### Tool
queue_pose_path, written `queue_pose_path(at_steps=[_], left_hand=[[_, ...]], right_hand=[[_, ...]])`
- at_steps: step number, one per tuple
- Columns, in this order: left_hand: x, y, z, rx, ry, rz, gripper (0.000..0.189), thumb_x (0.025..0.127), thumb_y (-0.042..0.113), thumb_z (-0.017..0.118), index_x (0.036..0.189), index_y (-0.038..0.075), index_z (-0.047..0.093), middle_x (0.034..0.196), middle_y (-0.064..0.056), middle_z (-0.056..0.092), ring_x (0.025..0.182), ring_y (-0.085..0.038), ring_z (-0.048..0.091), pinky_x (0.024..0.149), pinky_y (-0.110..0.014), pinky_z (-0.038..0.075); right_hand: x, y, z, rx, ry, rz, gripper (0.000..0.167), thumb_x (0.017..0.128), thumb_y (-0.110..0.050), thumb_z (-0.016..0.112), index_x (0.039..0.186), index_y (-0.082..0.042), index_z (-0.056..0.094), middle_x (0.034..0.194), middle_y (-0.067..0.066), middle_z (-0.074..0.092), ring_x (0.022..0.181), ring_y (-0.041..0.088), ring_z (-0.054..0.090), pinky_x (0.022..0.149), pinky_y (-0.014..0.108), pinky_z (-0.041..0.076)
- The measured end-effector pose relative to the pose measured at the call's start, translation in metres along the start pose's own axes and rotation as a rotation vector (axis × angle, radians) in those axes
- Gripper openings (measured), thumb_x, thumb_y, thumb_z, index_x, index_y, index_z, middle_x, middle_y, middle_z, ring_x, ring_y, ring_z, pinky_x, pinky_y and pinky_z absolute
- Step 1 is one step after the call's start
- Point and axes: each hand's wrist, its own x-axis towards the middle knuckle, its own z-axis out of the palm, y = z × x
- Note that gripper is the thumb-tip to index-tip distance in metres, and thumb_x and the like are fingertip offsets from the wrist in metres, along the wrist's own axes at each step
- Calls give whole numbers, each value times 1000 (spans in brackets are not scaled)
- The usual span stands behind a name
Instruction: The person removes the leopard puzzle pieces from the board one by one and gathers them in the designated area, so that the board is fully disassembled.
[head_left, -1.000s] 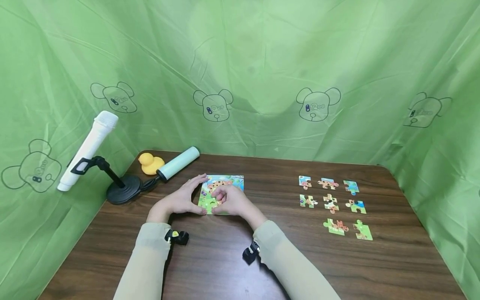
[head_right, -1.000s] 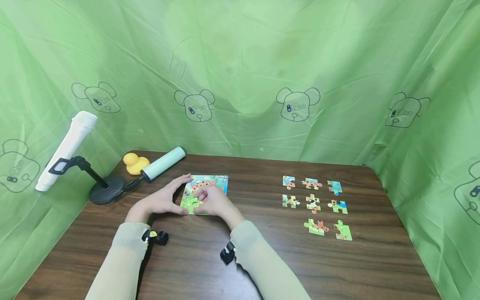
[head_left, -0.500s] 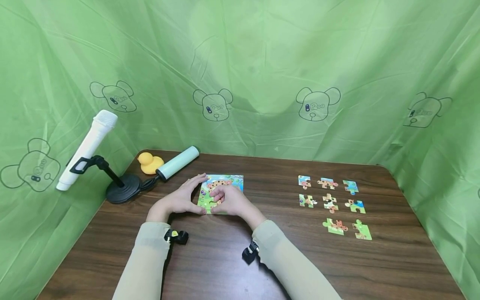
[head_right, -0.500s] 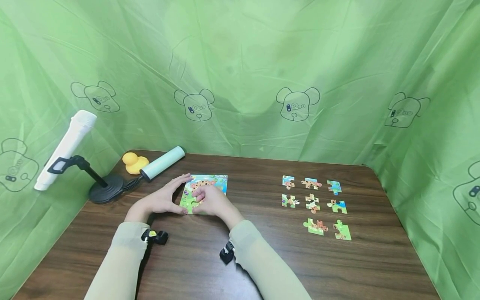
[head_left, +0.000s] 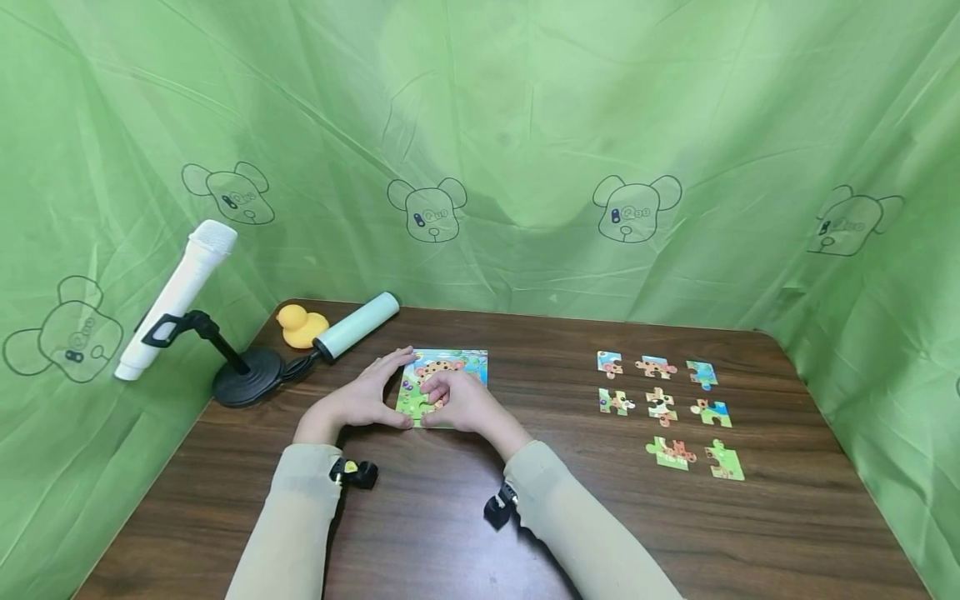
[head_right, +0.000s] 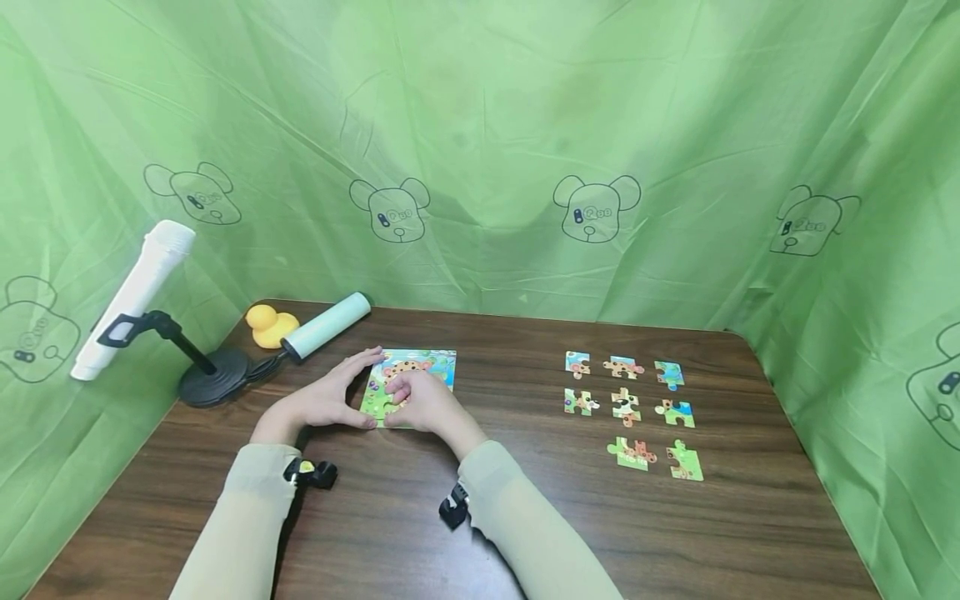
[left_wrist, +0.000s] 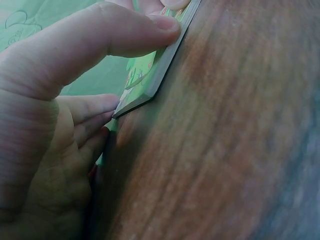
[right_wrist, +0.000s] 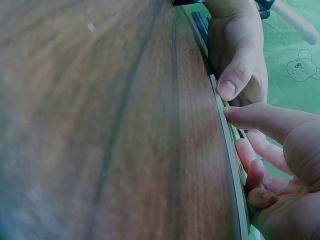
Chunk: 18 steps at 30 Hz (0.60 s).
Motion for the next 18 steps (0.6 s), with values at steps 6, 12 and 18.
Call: queue_pose_path(at_steps=[6, 12, 18], left_hand=[[0, -3, 1, 2, 2, -8, 120, 76, 45, 96, 171, 8, 33, 182, -12, 19, 167, -46, 8, 128, -75, 10], [0, -1, 1, -4, -3, -12, 120, 76, 46, 95, 172, 9, 33, 182, -10, 18, 167, -43, 8, 129, -73, 11], [0, -1, 1, -5, 3, -6, 119, 76, 46, 95, 172, 10, 33, 182, -11, 19, 167, -44, 9, 128, -74, 13]], right_hand=[[0, 0, -1, -17, -2, -2, 41, 79, -11, 97, 116, -8, 78, 99, 0, 76, 82, 6, 67, 80, 25, 57], [-1, -2, -2, -13, -4, 6, 42, 80, -12, 96, 117, -8, 78, 101, 2, 76, 83, 5, 64, 80, 24, 55], [-3, -1, -4, 7, 17, -13, 42, 78, -10, 96, 116, -6, 78, 101, 5, 77, 80, 5, 63, 77, 23, 55]])
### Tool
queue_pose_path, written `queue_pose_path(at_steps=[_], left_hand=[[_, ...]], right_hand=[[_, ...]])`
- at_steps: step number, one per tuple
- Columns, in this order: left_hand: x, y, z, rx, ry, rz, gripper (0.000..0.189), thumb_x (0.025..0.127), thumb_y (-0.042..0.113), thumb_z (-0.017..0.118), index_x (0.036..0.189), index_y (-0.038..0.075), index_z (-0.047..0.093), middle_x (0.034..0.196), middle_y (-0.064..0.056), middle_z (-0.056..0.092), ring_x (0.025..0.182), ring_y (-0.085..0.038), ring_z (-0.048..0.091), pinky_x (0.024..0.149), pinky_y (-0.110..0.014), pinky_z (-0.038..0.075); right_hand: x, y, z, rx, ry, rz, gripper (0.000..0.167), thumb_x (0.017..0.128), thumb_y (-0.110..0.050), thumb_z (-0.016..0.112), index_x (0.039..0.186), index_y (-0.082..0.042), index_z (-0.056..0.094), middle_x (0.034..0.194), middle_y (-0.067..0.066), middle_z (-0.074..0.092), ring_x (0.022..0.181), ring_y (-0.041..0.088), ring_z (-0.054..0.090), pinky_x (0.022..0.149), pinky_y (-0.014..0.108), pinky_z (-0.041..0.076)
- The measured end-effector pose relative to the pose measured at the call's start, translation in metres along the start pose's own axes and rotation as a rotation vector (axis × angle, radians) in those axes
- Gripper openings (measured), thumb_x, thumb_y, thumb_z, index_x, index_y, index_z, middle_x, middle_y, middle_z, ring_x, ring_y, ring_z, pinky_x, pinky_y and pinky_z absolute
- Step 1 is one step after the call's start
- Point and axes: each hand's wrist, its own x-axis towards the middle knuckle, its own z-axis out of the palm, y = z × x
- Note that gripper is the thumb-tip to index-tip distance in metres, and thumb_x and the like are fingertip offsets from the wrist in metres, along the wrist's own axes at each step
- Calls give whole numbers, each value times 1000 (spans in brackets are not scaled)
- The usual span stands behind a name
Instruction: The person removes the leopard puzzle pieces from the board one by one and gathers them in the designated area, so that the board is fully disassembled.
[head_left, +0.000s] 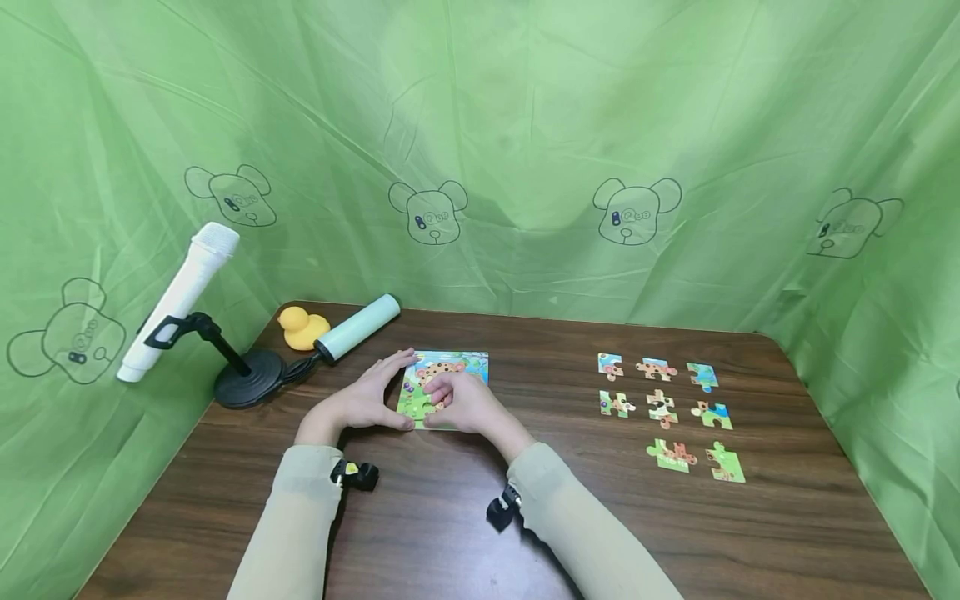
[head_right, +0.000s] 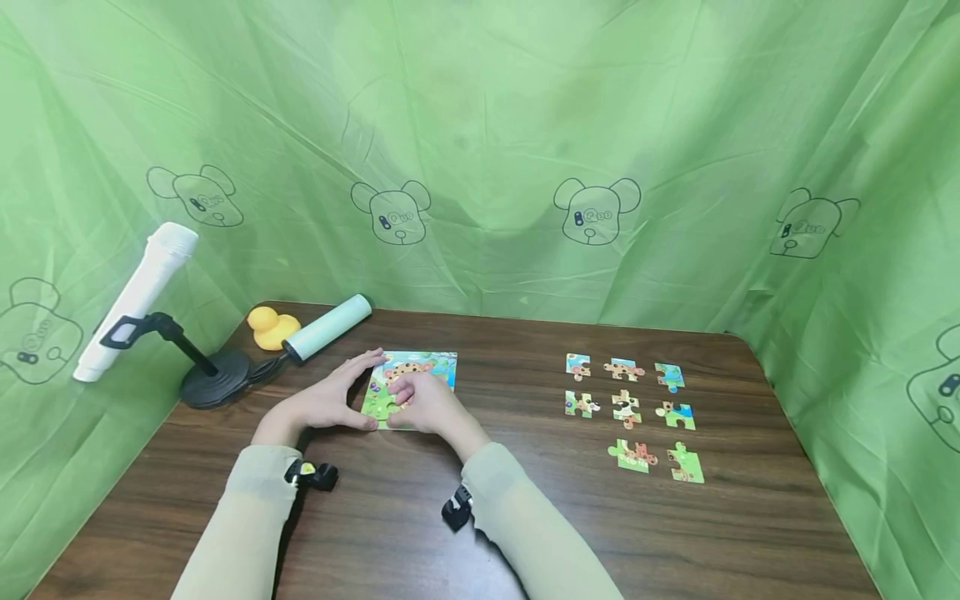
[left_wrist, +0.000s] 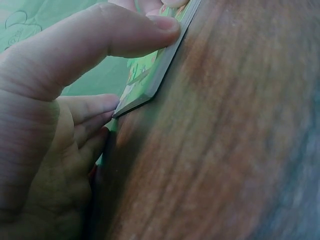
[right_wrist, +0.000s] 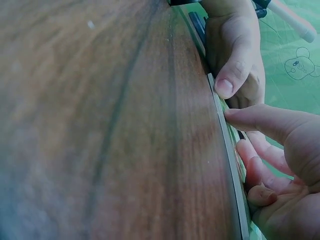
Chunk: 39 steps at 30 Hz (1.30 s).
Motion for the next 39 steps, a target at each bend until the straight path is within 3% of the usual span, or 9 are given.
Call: queue_pose_path(at_steps=[6, 14, 18, 22, 28, 39], left_hand=[[1, -2, 1, 16, 3, 7, 119, 76, 46, 95, 172, 11, 33, 182, -12, 19, 166, -46, 9, 128, -75, 11], [0, 0, -1, 6, -1, -9, 119, 77, 45, 95, 172, 12, 32, 183, -10, 18, 167, -43, 7, 129, -73, 9], [-1, 0, 1, -2, -1, -13, 119, 77, 44, 95, 172, 13, 32, 183, -11, 17, 167, -45, 7, 128, -74, 10], [-1, 1, 2, 3, 3, -23, 120, 76, 43, 95, 173, 13, 31, 183, -11, 16, 167, -46, 8, 128, -74, 13], [0, 0, 1, 10, 9, -33, 120, 76, 39, 94, 173, 12, 29, 183, -10, 15, 165, -52, 5, 128, -75, 11], [-1, 1, 2, 19, 5, -34, 119, 76, 37, 92, 173, 11, 29, 183, -11, 15, 165, -51, 6, 128, -74, 12]], right_hand=[[-4, 6, -10, -9, 44, -58, 43, 80, -11, 95, 119, -7, 76, 103, 4, 77, 83, 9, 68, 79, 23, 57], [-21, 14, -45, -54, 108, -77, 45, 83, -19, 97, 123, -12, 78, 105, 3, 78, 90, 20, 71, 82, 28, 58], [-41, 24, -71, -64, 111, -99, 46, 83, -19, 96, 124, -11, 77, 107, 4, 78, 93, 19, 70, 87, 33, 59], [-64, 33, -101, -113, 133, -99, 48, 81, -19, 98, 124, -13, 77, 105, -4, 76, 93, 13, 69, 90, 34, 60], [-102, 45, -140, -118, 174, -87, 48, 82, -20, 98, 125, -15, 76, 105, -6, 75, 93, 13, 68, 86, 34, 58], [-154, 70, -179, -140, 210, -125, 44, 85, -23, 97, 123, -24, 76, 104, -4, 73, 93, 25, 68, 75, 34, 54]])
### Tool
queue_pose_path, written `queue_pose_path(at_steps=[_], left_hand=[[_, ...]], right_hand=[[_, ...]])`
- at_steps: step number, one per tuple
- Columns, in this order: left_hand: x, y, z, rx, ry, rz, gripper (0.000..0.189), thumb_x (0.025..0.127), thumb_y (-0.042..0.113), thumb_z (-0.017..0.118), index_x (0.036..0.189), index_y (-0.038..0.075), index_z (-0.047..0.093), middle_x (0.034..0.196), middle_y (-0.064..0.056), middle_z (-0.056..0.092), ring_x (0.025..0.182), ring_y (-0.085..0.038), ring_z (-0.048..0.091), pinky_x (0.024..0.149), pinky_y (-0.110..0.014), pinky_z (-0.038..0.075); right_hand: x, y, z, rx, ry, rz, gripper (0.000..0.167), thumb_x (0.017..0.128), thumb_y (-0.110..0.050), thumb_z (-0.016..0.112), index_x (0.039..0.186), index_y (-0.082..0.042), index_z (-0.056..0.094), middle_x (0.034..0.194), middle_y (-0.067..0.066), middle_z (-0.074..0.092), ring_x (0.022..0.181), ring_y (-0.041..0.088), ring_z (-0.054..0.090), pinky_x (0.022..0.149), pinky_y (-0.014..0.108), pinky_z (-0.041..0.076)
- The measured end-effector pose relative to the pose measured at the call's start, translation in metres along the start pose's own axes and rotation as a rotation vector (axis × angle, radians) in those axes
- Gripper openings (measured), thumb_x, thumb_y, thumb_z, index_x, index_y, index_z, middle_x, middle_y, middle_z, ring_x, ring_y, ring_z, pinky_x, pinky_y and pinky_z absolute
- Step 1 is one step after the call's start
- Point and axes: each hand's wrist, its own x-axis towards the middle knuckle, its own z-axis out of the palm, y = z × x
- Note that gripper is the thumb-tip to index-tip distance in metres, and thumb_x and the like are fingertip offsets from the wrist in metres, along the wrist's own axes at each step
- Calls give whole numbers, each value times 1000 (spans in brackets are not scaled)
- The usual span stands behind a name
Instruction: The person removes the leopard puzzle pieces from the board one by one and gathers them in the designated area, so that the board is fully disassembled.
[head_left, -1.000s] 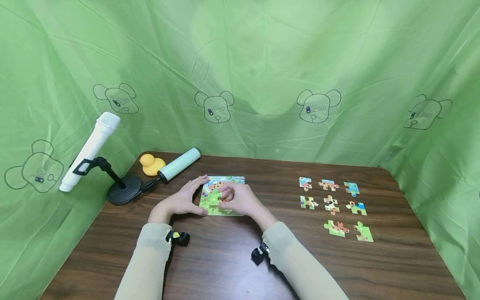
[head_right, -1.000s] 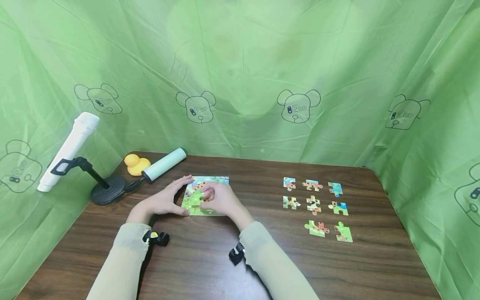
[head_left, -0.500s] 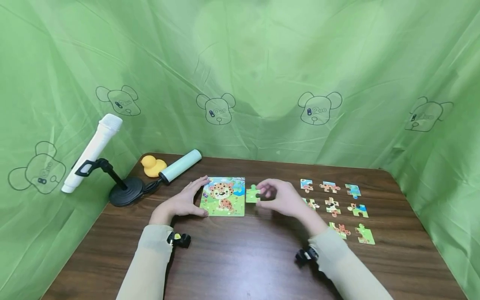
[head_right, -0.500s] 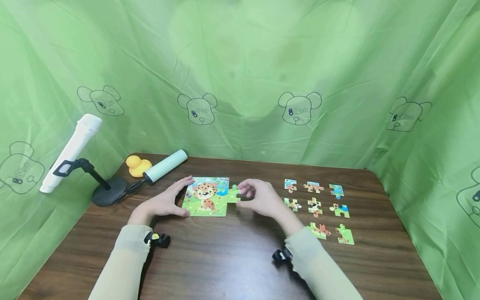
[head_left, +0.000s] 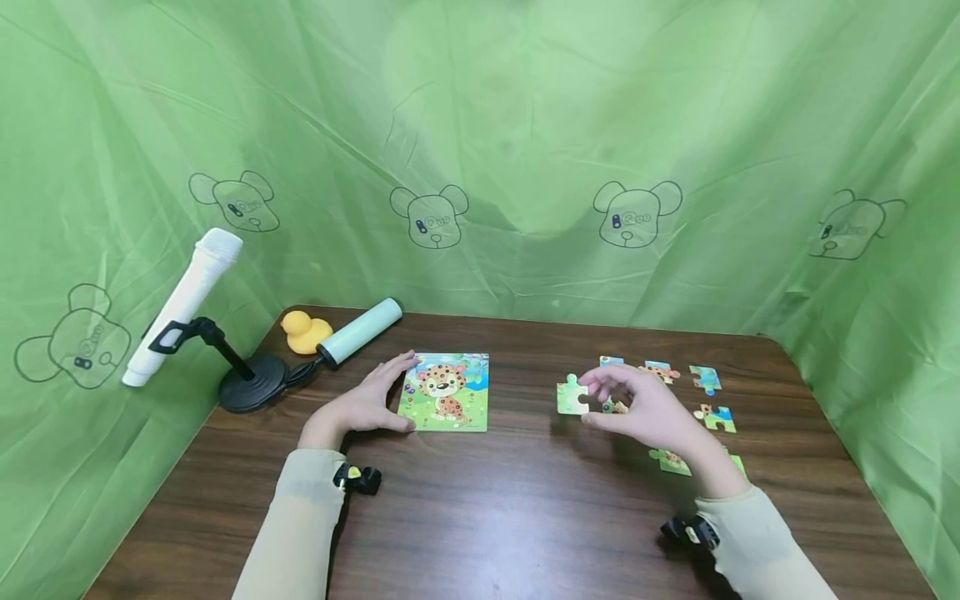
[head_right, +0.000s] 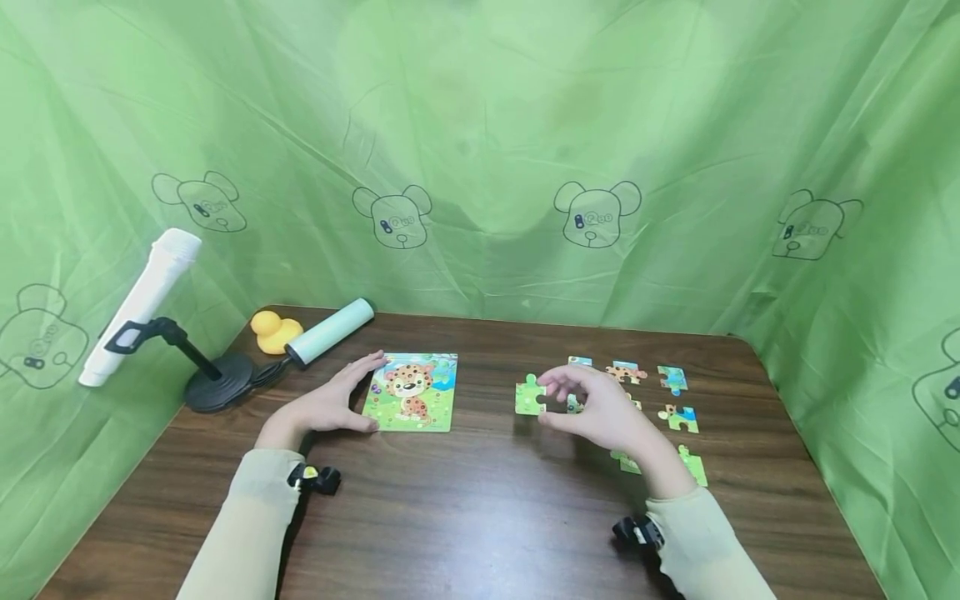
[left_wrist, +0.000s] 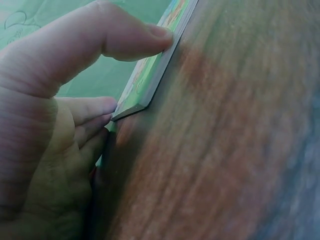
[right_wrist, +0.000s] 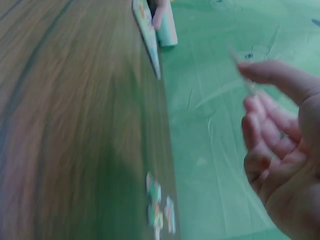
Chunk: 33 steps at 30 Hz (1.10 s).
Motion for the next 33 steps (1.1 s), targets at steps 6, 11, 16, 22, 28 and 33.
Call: queue_pose_path(at_steps=[6, 11, 16, 22, 28, 33], left_hand=[[-1, 2, 3, -10, -8, 1, 118, 77, 36, 91, 173, 9, 29, 183, -12, 15, 166, -51, 6, 128, -74, 11], [0, 3, 3, -5, -5, -1, 118, 76, 36, 92, 173, 10, 30, 183, -11, 15, 166, -51, 6, 129, -74, 11], [1, 2, 2, -2, -2, -4, 118, 76, 36, 92, 173, 11, 29, 183, -11, 15, 165, -52, 6, 128, -75, 11], [2, 2, 0, 1, -6, -1, 119, 76, 37, 92, 173, 11, 29, 183, -10, 14, 166, -51, 5, 127, -76, 11], [2, 3, -1, -6, -10, -2, 118, 77, 37, 92, 173, 12, 29, 183, -9, 14, 165, -52, 4, 127, -76, 10], [1, 2, -1, 1, -7, -6, 119, 77, 38, 92, 173, 11, 28, 183, -11, 14, 165, -53, 4, 128, -75, 9]], right_hand=[[-23, 9, -11, -40, -12, -26, 45, 84, -20, 98, 123, -23, 76, 104, 2, 73, 93, 23, 66, 81, 30, 56], [-40, 17, -19, -112, -44, -29, 42, 82, -21, 99, 116, -23, 74, 100, -1, 72, 85, 20, 63, 71, 30, 53], [-48, 30, -22, -128, -104, 17, 41, 79, -27, 101, 109, -23, 72, 96, -6, 70, 81, 14, 60, 69, 27, 50], [-49, 41, -22, -152, -185, 64, 43, 79, -31, 100, 109, -20, 72, 94, -7, 65, 82, 10, 58, 74, 27, 50], [-50, 45, -23, -177, -249, 89, 40, 78, -27, 100, 105, -17, 73, 87, -7, 60, 79, 7, 54, 71, 26, 47], [-48, 47, -22, -158, -271, 109, 41, 77, -27, 101, 105, -15, 73, 84, -6, 58, 80, 8, 55, 71, 26, 47]])
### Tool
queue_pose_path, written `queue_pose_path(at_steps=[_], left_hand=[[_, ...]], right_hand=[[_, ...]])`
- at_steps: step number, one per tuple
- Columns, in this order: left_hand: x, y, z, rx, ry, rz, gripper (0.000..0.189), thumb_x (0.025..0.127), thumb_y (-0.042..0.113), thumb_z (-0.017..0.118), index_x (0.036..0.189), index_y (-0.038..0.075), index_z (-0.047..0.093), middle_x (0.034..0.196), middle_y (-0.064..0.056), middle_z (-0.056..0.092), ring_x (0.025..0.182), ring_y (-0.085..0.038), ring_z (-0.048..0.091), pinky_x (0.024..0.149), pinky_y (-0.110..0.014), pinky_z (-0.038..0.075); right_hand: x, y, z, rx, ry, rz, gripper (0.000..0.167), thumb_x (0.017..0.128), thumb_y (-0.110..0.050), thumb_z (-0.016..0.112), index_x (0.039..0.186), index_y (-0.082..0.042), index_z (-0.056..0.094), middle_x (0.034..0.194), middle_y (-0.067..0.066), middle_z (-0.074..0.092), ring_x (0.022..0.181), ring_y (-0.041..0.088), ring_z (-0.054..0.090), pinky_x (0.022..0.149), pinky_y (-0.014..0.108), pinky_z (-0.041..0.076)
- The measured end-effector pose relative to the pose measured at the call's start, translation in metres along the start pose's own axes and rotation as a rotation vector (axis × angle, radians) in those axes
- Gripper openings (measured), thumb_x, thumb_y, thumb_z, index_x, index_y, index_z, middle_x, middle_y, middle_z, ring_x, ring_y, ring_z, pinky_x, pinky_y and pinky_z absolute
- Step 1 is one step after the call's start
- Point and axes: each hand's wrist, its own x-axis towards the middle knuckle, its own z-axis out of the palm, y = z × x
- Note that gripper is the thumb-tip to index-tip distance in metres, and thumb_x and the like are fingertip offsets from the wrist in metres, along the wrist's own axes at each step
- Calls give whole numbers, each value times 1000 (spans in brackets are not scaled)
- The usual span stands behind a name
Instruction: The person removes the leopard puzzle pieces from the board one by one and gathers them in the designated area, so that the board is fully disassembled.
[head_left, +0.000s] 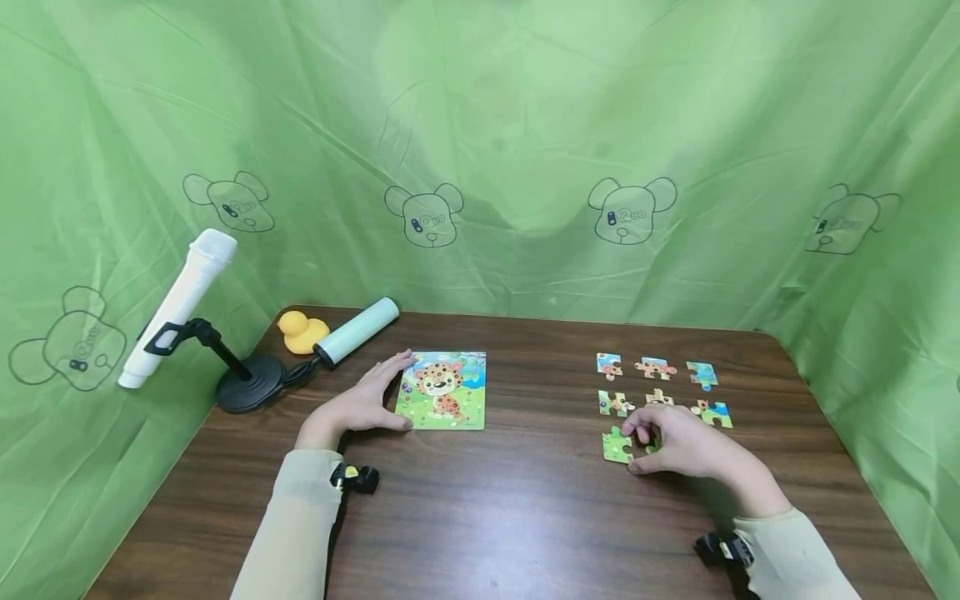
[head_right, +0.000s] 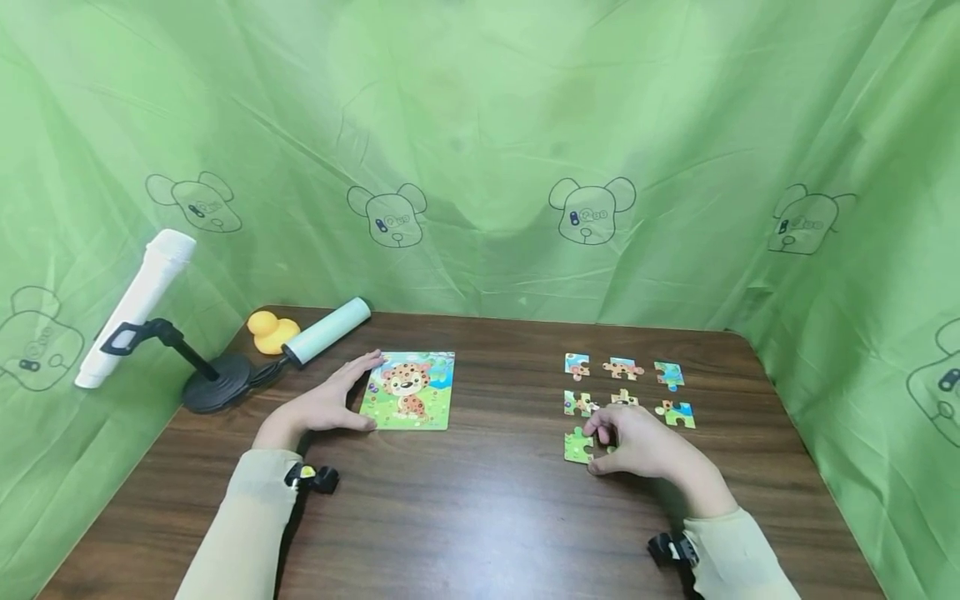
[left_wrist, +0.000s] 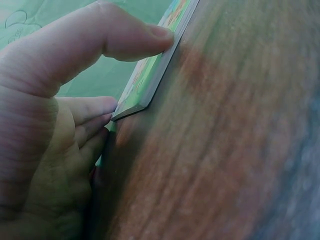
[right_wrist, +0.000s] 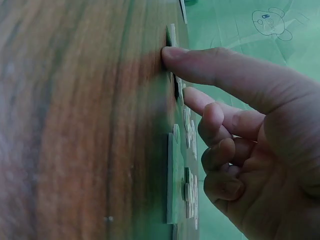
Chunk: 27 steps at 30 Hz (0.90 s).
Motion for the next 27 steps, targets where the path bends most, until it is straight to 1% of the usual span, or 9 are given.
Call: queue_pose_path(at_steps=[2, 8, 16, 21, 24, 27], left_hand=[[-1, 0, -1, -1, 1, -1, 119, 77, 39, 92, 173, 11, 28, 183, -11, 14, 165, -52, 4, 129, -74, 8], [-1, 2, -2, -2, 0, -7, 119, 78, 39, 93, 174, 13, 28, 183, -10, 14, 166, -50, 4, 129, -74, 8], [-1, 5, -1, -11, -6, -1, 119, 78, 39, 93, 174, 12, 29, 183, -11, 14, 166, -49, 3, 130, -71, 6], [0, 3, 0, -13, -3, 1, 119, 77, 40, 93, 173, 11, 29, 183, -11, 14, 166, -51, 3, 130, -72, 7], [0, 1, 0, -32, 6, 13, 117, 80, 39, 92, 174, 11, 28, 183, -11, 12, 166, -49, 4, 129, -72, 11], [0, -1, -1, -57, 25, 39, 110, 87, 35, 88, 174, 10, 25, 183, -13, 10, 167, -45, 7, 129, -71, 16]], right_hand=[[1, 0, 0, -3, 0, 10, 41, 77, -28, 101, 105, -15, 74, 85, -7, 58, 81, 8, 56, 72, 26, 48], [2, 1, 0, -27, 5, -3, 39, 78, -28, 100, 105, -17, 74, 85, -8, 58, 80, 7, 55, 73, 26, 48], [0, -1, 1, 14, 7, 7, 40, 78, -27, 100, 105, -16, 74, 86, -7, 59, 78, 8, 54, 70, 25, 47], [-1, -2, 0, 15, 4, 5, 41, 78, -29, 101, 107, -15, 74, 87, -7, 60, 77, 8, 53, 68, 25, 47], [-4, -3, -4, 3, 33, -6, 44, 79, -33, 101, 111, -16, 76, 89, -7, 61, 78, 8, 54, 69, 25, 47], [-10, -3, -13, -13, 117, -40, 46, 80, -34, 100, 115, -16, 76, 93, -5, 64, 82, 12, 59, 67, 24, 48]])
